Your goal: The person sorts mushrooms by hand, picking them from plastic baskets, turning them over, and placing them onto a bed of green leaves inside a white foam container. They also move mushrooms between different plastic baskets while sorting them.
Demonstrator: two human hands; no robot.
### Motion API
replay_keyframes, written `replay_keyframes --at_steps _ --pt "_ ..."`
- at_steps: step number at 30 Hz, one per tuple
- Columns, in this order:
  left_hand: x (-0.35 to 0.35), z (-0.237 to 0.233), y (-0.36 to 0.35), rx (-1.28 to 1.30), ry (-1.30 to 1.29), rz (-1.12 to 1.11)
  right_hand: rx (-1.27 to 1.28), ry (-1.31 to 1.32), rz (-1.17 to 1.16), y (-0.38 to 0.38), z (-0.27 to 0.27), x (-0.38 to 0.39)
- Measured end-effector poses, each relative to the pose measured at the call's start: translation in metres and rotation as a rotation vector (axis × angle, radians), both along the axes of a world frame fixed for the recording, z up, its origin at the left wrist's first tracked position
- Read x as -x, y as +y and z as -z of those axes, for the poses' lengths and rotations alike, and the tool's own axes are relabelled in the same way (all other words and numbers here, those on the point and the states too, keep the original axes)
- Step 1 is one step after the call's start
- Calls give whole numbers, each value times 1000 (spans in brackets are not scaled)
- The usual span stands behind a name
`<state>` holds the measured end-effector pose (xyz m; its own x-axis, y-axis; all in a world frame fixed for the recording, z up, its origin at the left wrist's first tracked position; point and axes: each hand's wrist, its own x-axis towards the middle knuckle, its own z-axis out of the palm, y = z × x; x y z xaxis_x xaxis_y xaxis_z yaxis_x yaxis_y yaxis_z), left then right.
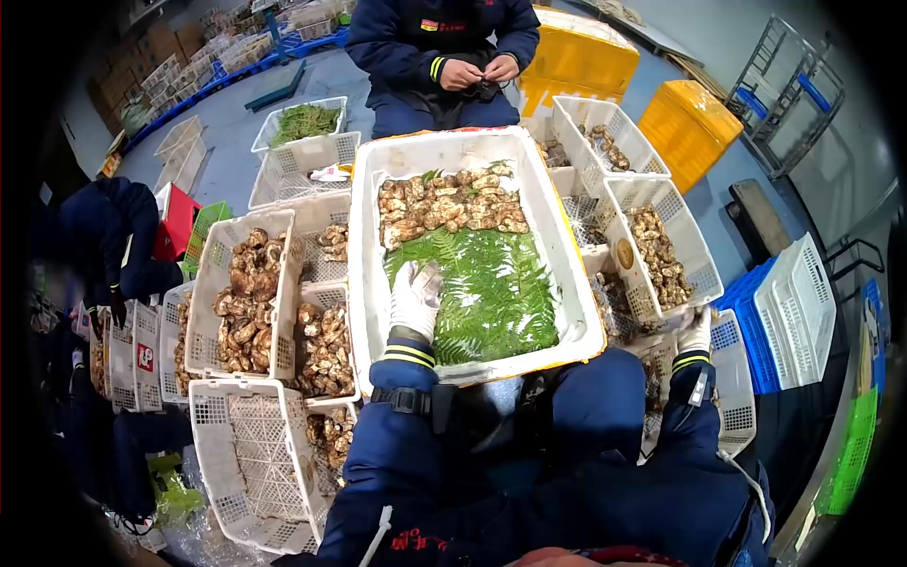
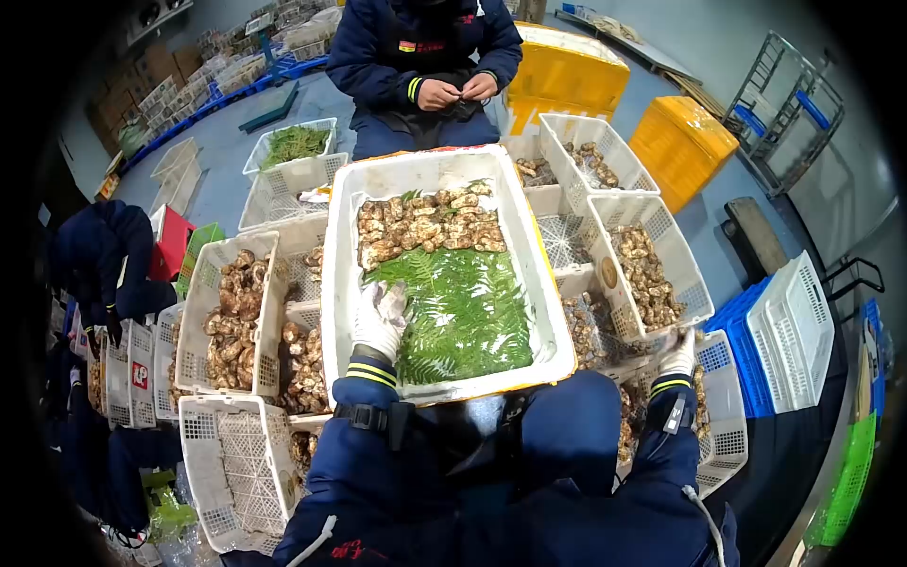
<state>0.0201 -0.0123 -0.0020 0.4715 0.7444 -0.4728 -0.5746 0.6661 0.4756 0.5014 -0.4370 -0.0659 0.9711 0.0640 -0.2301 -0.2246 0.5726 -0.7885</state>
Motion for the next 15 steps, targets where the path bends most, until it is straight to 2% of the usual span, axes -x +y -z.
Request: replay_keyframes --at_steps 1,2,5,8,10,12,13,14,15 --pt "2 10 4 -32 9 22 -110 179 97 -22 12 -14" --pt "2 9 4 -42 29 29 -28 170 162 -43 48 -46" --pt "1 -9 -3 -31 104 14 24 65 -54 -16 71 -78" --pt "0 -6 -4 -44 58 75 284 -268 -368 132 -64 37" --pt "3 -12 -4 -40 48 127 452 -497 -642 218 -122 97" --pt "1 1 3 -40 21 101 746 -813 -903 294 -161 156" --pt "1 5 2 -33 9 73 664 -874 -1086 333 -133 157" --pt "0 6 2 -24 0 52 752 -1089 -1167 366 -114 165" --pt "-2 8 2 -12 -8 31 1111 -1402 -1096 386 -107 175"
